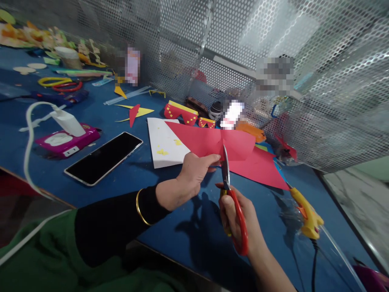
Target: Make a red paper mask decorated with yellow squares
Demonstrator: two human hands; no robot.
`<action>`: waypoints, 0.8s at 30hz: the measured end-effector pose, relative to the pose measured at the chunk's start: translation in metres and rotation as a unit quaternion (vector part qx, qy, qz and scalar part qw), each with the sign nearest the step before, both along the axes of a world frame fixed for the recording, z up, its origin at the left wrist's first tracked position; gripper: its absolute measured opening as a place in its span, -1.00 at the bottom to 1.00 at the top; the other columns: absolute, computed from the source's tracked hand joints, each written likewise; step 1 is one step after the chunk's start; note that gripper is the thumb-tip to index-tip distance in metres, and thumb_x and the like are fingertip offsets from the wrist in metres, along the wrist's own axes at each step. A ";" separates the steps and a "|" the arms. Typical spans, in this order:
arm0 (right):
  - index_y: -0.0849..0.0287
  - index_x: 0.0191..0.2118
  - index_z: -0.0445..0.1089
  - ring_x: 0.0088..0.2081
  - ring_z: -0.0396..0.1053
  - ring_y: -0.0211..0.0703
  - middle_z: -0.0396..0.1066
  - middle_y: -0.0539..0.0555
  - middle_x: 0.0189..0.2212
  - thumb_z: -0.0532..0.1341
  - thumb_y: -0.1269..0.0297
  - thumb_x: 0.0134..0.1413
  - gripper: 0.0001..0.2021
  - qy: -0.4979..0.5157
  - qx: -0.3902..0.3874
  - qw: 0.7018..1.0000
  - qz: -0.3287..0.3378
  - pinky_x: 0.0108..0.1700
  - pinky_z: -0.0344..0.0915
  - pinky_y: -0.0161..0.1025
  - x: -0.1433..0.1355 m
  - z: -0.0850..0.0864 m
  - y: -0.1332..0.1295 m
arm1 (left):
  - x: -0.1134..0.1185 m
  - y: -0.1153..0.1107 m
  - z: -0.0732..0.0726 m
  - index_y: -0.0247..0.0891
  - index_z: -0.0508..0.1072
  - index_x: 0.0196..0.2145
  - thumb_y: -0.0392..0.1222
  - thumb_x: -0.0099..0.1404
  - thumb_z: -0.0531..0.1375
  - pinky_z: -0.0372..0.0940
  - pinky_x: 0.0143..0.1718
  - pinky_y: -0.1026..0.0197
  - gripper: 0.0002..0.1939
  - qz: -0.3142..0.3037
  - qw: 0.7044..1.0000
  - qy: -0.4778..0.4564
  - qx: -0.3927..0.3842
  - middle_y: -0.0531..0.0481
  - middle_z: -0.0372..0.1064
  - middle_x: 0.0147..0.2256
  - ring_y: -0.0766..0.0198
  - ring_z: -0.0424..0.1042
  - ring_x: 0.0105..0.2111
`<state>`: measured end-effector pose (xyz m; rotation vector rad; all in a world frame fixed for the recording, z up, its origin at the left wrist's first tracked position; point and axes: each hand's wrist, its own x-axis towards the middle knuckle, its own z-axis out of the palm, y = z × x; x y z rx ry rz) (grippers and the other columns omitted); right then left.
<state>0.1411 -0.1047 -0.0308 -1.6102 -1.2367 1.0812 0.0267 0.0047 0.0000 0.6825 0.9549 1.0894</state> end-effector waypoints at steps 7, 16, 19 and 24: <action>0.16 0.05 0.37 -0.69 0.07 -0.31 0.09 -0.17 -0.70 0.15 -0.30 0.14 -0.37 -0.066 0.029 0.997 0.000 -0.64 0.07 -0.33 0.000 -0.006 0.000 | -0.001 0.001 -0.001 -0.37 0.62 -0.40 -0.20 0.09 0.39 0.36 -0.37 0.22 -0.84 -0.006 0.999 -0.048 0.002 -0.13 0.57 -0.38 0.21 0.56 -0.37; 0.15 0.04 0.38 -0.59 0.17 -0.28 0.22 -0.12 -0.61 0.15 -0.26 0.16 -0.41 -0.176 0.059 0.983 0.001 -0.53 0.14 -0.34 0.001 -0.006 -0.001 | -0.001 0.003 -0.002 -0.36 0.61 -0.44 -0.17 0.06 0.40 0.41 -0.33 0.19 -0.82 0.006 0.999 -0.045 0.010 -0.13 0.57 -0.42 0.20 0.55 -0.39; 0.16 0.04 0.37 -0.58 0.19 -0.26 0.24 -0.11 -0.59 0.14 -0.26 0.13 -0.40 -0.214 0.059 0.975 -0.002 -0.51 0.18 -0.32 0.000 -0.004 -0.002 | -0.001 0.003 -0.001 -0.35 0.61 -0.48 -0.18 0.07 0.38 0.41 -0.32 0.19 -0.85 0.002 0.999 -0.041 0.006 -0.12 0.56 -0.45 0.22 0.54 -0.41; 0.18 0.06 0.35 -0.57 0.26 -0.22 0.32 -0.07 -0.57 0.12 -0.25 0.14 -0.39 -0.231 0.068 0.971 -0.006 -0.48 0.22 -0.29 0.000 -0.002 -0.001 | -0.002 0.000 0.002 -0.35 0.62 -0.47 -0.20 0.08 0.38 0.41 -0.32 0.20 -0.86 -0.012 0.999 -0.047 0.002 -0.10 0.55 -0.47 0.24 0.53 -0.42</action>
